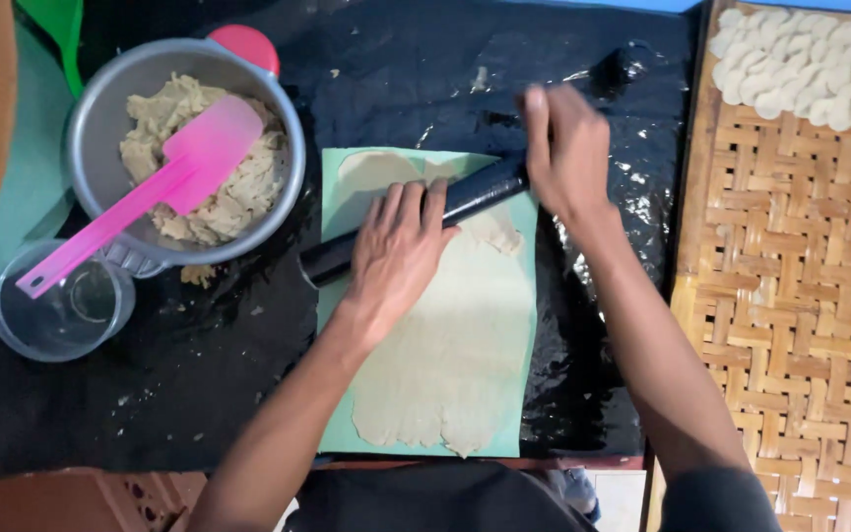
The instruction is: The person is rolling out dough on a sheet and adding more dough with a spatula to prepare chips.
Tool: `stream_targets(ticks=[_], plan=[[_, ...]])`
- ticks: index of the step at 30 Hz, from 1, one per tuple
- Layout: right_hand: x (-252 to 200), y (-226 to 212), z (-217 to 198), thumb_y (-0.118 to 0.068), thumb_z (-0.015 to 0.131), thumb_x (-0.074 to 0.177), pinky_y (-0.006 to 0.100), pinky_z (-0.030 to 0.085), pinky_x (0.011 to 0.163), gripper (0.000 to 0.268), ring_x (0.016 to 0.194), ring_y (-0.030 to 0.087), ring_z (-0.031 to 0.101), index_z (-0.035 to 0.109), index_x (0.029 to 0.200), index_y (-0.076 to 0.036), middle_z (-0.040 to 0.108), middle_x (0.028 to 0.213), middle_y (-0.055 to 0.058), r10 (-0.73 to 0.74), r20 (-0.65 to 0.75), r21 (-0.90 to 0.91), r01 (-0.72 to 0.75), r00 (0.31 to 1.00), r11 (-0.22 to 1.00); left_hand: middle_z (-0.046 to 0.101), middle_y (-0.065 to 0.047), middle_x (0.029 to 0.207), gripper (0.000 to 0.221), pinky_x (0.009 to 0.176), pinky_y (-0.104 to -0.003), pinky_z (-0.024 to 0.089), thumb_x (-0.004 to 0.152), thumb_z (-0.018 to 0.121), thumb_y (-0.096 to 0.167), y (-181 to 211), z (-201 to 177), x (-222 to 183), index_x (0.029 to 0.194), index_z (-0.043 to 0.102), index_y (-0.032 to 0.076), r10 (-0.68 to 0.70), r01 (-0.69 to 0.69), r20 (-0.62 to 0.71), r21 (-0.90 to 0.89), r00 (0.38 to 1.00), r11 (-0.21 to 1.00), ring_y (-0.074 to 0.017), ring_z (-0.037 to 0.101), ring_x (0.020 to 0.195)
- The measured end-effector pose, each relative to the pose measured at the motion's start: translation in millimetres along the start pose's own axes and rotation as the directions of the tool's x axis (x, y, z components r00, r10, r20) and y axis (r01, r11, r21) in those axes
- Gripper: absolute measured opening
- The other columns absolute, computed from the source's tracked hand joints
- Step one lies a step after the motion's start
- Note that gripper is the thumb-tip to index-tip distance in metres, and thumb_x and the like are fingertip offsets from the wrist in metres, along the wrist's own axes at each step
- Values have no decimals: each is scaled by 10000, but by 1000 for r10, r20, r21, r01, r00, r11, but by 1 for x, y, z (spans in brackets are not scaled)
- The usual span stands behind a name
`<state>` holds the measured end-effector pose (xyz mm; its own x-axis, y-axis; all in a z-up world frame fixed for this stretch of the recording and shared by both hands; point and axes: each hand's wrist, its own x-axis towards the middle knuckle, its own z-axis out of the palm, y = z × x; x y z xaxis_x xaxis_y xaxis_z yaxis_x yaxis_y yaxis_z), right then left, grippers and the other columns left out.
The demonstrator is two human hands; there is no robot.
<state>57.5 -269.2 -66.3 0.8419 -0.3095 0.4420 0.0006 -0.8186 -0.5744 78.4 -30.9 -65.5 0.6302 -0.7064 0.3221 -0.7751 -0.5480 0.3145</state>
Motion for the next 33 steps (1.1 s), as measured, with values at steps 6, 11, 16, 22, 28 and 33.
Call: stream_targets(ticks=[6, 11, 16, 22, 28, 33], plan=[[-69, -40, -47, -165, 575, 1096, 449, 484, 708, 234, 807, 366, 619, 723, 1150, 8, 614, 896, 178, 51, 106, -172, -32, 993, 985, 596, -114, 1091, 522, 954, -459, 445, 886, 746, 261, 8, -14, -7, 1329, 609, 22, 219, -215, 80, -61, 972, 975, -285, 573, 1058], [-96, -32, -47, -220, 579, 1065, 467, 498, 997, 365, 1142, 398, 597, 627, 1357, -7, 640, 1273, 205, 87, 176, -273, -36, 981, 961, 614, -120, 1179, 517, 1024, -486, 421, 903, 727, 237, 16, 6, -12, 1357, 591, 31, 252, -237, 141, -117, 957, 964, -288, 574, 1121], [-83, -16, -37, -336, 441, 1101, 542, 259, 1239, 596, 1538, 476, 274, 373, 1617, -45, 300, 1648, 305, 184, 328, -420, -32, 927, 907, 435, -210, 1590, 678, 1223, -591, 205, 980, 621, 393, 25, 12, 1, 1485, 465, -31, 137, -130, 150, -61, 979, 990, -329, 347, 1506], [-50, 2, -31, -353, 419, 1129, 552, 193, 1269, 635, 1559, 499, 189, 292, 1652, -16, 237, 1671, 339, 225, 317, -332, -115, 921, 936, 298, -234, 1648, 748, 1248, -630, 99, 1068, 519, 466, 18, 25, 38, 1552, 368, -84, 54, -59, 233, 13, 971, 998, -327, 214, 1567], [-76, -11, -35, -352, 449, 1102, 552, 207, 1283, 662, 1575, 460, 211, 313, 1633, 19, 260, 1672, 314, 194, 251, -408, -78, 948, 910, 230, -273, 1676, 822, 1257, -622, 110, 1017, 576, 425, 33, 16, 12, 1563, 308, -129, 33, -25, 239, -36, 970, 999, -366, 164, 1581], [-118, -25, -44, -356, 462, 1075, 548, 252, 1258, 677, 1547, 430, 311, 344, 1589, 69, 350, 1644, 279, 140, 267, -396, -24, 953, 918, 290, -255, 1661, 672, 1262, -583, 202, 1007, 581, 235, 46, 10, -34, 1561, 360, -73, 44, -51, 203, 27, 978, 998, -364, 247, 1568]])
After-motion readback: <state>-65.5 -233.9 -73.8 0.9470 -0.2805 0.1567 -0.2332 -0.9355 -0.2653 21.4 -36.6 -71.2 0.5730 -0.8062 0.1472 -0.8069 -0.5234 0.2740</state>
